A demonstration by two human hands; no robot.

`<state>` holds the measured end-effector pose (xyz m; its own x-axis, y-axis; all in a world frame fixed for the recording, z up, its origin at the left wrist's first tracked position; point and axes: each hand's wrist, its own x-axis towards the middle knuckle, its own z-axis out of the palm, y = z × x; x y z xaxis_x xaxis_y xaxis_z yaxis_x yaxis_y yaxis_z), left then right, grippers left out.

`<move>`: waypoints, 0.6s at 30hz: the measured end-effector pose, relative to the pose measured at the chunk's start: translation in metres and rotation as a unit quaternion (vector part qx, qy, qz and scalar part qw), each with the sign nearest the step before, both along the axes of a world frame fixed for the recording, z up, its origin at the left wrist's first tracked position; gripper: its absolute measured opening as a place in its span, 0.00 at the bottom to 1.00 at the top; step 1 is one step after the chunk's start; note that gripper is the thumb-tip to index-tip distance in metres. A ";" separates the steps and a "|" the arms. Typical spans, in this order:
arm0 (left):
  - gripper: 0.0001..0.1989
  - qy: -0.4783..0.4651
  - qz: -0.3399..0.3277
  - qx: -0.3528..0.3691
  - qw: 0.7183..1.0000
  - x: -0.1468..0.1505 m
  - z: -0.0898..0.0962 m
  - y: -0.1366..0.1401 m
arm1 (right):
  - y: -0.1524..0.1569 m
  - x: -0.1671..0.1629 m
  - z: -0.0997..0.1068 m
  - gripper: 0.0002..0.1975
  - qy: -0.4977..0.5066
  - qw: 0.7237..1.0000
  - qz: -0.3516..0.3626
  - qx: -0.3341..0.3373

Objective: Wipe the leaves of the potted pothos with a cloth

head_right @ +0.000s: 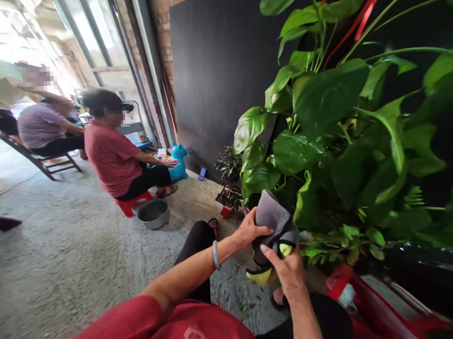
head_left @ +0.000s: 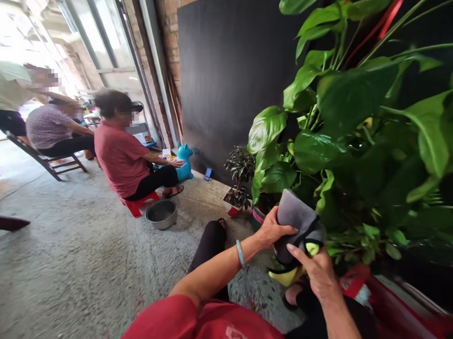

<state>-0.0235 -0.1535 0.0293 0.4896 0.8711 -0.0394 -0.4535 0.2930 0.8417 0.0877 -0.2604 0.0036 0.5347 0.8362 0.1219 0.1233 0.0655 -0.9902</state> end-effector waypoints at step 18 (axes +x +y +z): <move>0.13 -0.017 0.222 -0.201 0.954 -0.032 0.016 0.141 | 0.041 0.006 0.036 0.30 -0.053 0.990 -0.119 -0.056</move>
<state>-0.0556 -0.0125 0.0456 0.0836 0.9108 -0.4042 -0.6322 0.3621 0.6850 0.0932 -0.2196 0.0401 0.7075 0.6993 0.1019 0.2258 -0.0871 -0.9703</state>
